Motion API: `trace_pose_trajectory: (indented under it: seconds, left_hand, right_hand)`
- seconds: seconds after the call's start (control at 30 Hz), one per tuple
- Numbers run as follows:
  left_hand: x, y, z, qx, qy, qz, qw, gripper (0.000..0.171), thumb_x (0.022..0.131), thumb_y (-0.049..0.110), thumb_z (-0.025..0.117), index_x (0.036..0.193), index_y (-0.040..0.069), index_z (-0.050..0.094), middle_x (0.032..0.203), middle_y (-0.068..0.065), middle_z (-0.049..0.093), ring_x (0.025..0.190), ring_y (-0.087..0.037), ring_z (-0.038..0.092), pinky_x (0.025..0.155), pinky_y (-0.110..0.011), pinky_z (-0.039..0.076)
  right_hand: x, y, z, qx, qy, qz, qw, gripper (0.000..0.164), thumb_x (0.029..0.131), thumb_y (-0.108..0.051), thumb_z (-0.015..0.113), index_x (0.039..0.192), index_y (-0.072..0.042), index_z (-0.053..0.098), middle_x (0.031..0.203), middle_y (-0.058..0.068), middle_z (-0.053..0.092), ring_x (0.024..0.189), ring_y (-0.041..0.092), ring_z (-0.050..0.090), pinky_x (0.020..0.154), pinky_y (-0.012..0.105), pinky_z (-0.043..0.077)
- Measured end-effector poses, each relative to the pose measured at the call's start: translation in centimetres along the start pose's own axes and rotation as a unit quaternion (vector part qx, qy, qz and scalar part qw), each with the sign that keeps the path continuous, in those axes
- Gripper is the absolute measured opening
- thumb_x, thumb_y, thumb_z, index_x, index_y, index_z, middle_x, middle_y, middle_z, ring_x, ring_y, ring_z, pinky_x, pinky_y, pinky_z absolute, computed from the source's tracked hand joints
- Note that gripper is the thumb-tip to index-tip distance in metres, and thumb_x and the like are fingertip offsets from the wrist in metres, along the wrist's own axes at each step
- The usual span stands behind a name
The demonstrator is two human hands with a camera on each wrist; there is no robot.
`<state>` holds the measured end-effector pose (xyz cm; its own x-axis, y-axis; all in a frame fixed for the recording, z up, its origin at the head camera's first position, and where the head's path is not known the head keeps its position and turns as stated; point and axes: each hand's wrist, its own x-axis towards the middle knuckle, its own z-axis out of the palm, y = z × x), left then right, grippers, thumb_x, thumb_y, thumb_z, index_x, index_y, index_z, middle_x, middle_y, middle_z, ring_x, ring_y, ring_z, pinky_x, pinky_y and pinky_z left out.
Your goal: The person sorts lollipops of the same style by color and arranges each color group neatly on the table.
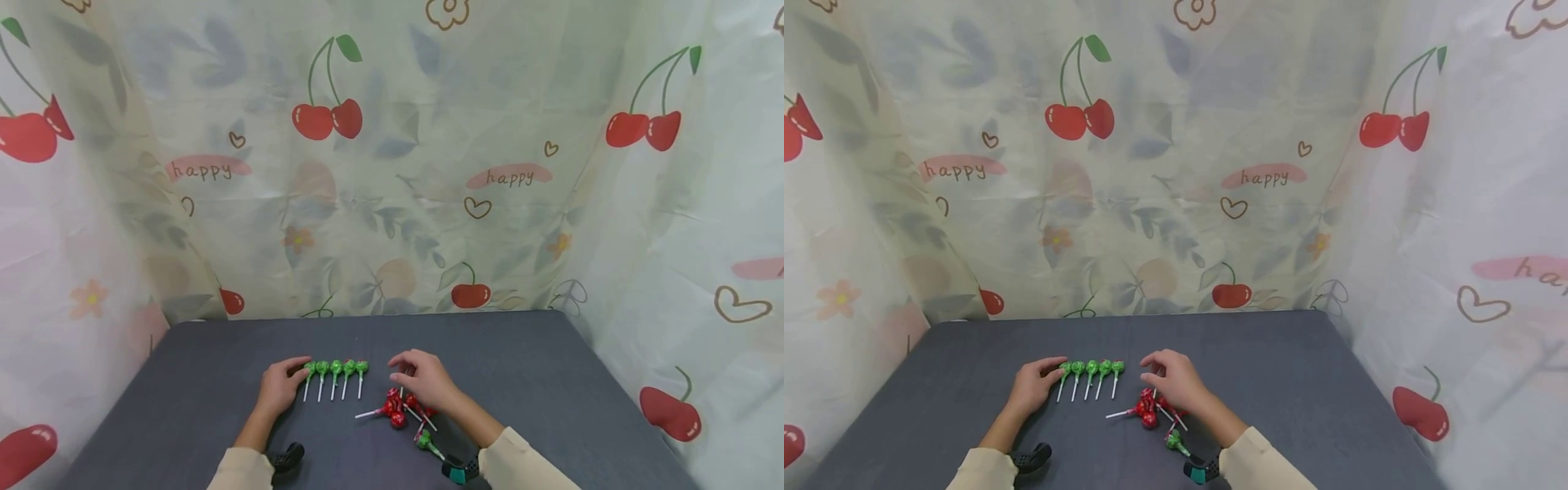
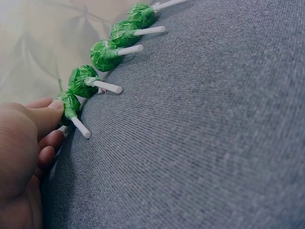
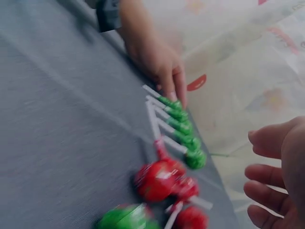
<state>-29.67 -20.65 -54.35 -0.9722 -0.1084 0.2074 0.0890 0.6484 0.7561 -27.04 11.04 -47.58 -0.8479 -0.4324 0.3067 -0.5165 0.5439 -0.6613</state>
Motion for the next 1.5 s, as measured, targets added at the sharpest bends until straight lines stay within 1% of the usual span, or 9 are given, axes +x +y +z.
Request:
trace_pose_trajectory:
  seconds: [0.13, 0.27, 0.5, 0.67, 0.83, 0.97, 1.13, 1.33, 1.5]
  left_hand:
    - [0.1, -0.1, -0.1, -0.001, 0.002, 0.004, 1.0, 0.028, 0.092, 0.011, 0.068, 0.119, 0.006, 0.07, 0.116, -0.015, 0.067, 0.111, -0.035, 0.059, 0.092, -0.052, 0.045]
    - [0.1, -0.2, -0.1, 0.0, -0.001, 0.003, 1.0, 0.028, 0.092, 0.011, 0.067, 0.12, 0.006, 0.07, 0.116, -0.015, 0.067, 0.112, -0.035, 0.059, 0.093, -0.052, 0.045]
    - [0.0, -0.1, 0.0, -0.001, 0.003, 0.007, 1.0, 0.027, 0.092, 0.011, 0.068, 0.119, 0.006, 0.071, 0.116, -0.015, 0.067, 0.111, -0.034, 0.06, 0.093, -0.052, 0.045]
    - [0.1, -0.2, 0.0, -0.003, 0.002, 0.009, 1.0, 0.027, 0.092, 0.012, 0.068, 0.118, 0.007, 0.071, 0.116, -0.015, 0.067, 0.111, -0.035, 0.059, 0.093, -0.052, 0.045]
    - [0.1, -0.2, -0.1, -0.004, -0.003, 0.008, 1.0, 0.028, 0.092, 0.013, 0.068, 0.119, 0.008, 0.071, 0.116, -0.014, 0.067, 0.111, -0.035, 0.059, 0.093, -0.052, 0.045]
    - [0.0, -0.2, -0.1, -0.006, -0.005, 0.008, 0.9999, 0.027, 0.092, 0.012, 0.068, 0.119, 0.007, 0.071, 0.115, -0.014, 0.068, 0.11, -0.034, 0.06, 0.091, -0.052, 0.045]
    - [0.1, -0.3, 0.0, -0.005, -0.002, 0.012, 0.9999, 0.027, 0.092, 0.012, 0.068, 0.119, 0.007, 0.071, 0.115, -0.014, 0.068, 0.11, -0.034, 0.06, 0.091, -0.052, 0.046]
    - [0.1, -0.3, 0.0, -0.003, 0.005, 0.013, 0.9999, 0.027, 0.092, 0.012, 0.068, 0.118, 0.007, 0.071, 0.116, -0.015, 0.067, 0.111, -0.035, 0.059, 0.092, -0.052, 0.045]
    - [0.0, 0.0, 0.0, -0.004, 0.003, 0.006, 1.0, 0.027, 0.092, 0.012, 0.068, 0.118, 0.007, 0.071, 0.116, -0.014, 0.067, 0.111, -0.034, 0.06, 0.092, -0.052, 0.045]
  right_hand:
    - [-1.7, 0.8, 0.0, 0.014, 0.0, -0.022, 1.0, 0.014, 0.088, -0.009, 0.071, 0.102, -0.008, 0.072, 0.082, -0.009, 0.058, 0.07, 0.006, 0.055, 0.062, 0.025, 0.048]
    - [-3.1, 1.4, 0.1, 0.024, 0.006, -0.057, 0.998, 0.016, 0.084, -0.007, 0.073, 0.1, -0.005, 0.073, 0.08, -0.009, 0.059, 0.069, 0.006, 0.055, 0.061, 0.024, 0.048]
    - [-5.3, 1.9, -0.3, 0.011, -0.029, -0.094, 0.995, 0.018, 0.082, -0.008, 0.077, 0.099, -0.007, 0.072, 0.077, -0.009, 0.055, 0.066, 0.004, 0.05, 0.057, 0.02, 0.045]
    - [-6.4, 1.8, -0.7, -0.034, -0.071, -0.108, 0.991, 0.02, 0.081, -0.011, 0.078, 0.1, -0.011, 0.071, 0.077, -0.003, 0.057, 0.066, 0.007, 0.052, 0.059, 0.017, 0.042]
    - [-7.2, 1.5, -1.1, -0.09, -0.136, -0.091, 0.982, 0.02, 0.082, -0.017, 0.076, 0.101, -0.018, 0.072, 0.086, -0.011, 0.057, 0.074, 0.003, 0.052, 0.067, 0.018, 0.043]
    - [-7.3, 1.4, -1.2, -0.124, -0.169, -0.069, 0.975, 0.023, 0.08, -0.017, 0.077, 0.103, -0.021, 0.072, 0.09, -0.015, 0.056, 0.079, 0.002, 0.05, 0.071, 0.021, 0.044]
    - [-6.7, 1.2, -1.3, -0.147, -0.22, -0.061, 0.962, 0.026, 0.078, -0.016, 0.08, 0.102, -0.022, 0.072, 0.093, -0.017, 0.057, 0.087, 0.001, 0.053, 0.079, 0.025, 0.047]
    - [-5.3, 0.7, -1.7, -0.149, -0.279, -0.067, 0.946, 0.022, 0.076, -0.012, 0.08, 0.096, -0.019, 0.072, 0.086, -0.018, 0.055, 0.077, -0.001, 0.05, 0.069, 0.02, 0.045]
    - [-3.8, -0.2, -2.4, -0.121, -0.294, -0.048, 0.947, 0.02, 0.077, -0.009, 0.08, 0.094, -0.016, 0.073, 0.083, -0.017, 0.054, 0.074, 0.0, 0.051, 0.066, 0.019, 0.045]
